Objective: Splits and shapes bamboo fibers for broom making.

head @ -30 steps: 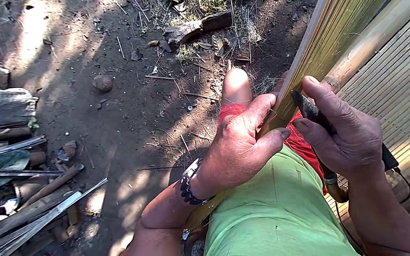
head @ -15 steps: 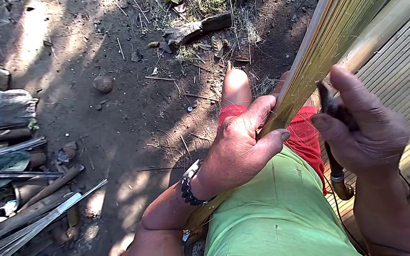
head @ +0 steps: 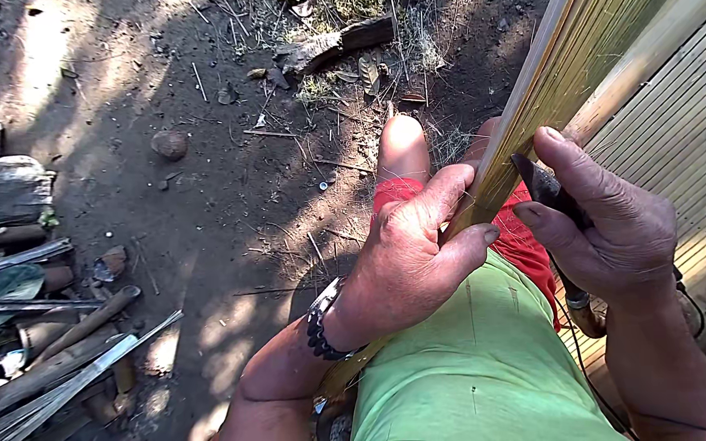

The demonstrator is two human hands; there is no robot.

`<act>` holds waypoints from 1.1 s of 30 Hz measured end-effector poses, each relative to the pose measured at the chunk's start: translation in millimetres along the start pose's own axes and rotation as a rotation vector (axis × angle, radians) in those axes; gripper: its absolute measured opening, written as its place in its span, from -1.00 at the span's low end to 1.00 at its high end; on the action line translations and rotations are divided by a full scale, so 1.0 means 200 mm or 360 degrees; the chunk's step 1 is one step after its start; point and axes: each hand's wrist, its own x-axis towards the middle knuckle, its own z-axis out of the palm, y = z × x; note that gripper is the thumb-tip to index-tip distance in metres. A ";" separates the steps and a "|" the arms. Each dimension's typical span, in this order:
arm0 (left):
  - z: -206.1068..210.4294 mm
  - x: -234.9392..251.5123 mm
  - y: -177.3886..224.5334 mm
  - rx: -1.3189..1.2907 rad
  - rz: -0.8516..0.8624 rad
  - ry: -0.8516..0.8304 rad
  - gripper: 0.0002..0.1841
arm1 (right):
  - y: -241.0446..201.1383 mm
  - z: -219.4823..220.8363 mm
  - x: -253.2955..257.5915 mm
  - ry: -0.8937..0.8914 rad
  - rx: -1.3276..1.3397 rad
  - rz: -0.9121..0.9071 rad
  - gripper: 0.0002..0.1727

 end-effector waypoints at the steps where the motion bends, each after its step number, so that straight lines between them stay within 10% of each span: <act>1: 0.00 0.00 0.00 0.0005 0.0005 0.0001 -0.54 | 0.00 0.00 0.00 0.0002 0.0010 -0.0002 -0.37; 33: 0.03 0.00 0.00 -0.0006 -0.0006 -0.0016 -0.56 | 0.08 -0.13 -0.06 0.0288 0.0273 0.0159 -0.47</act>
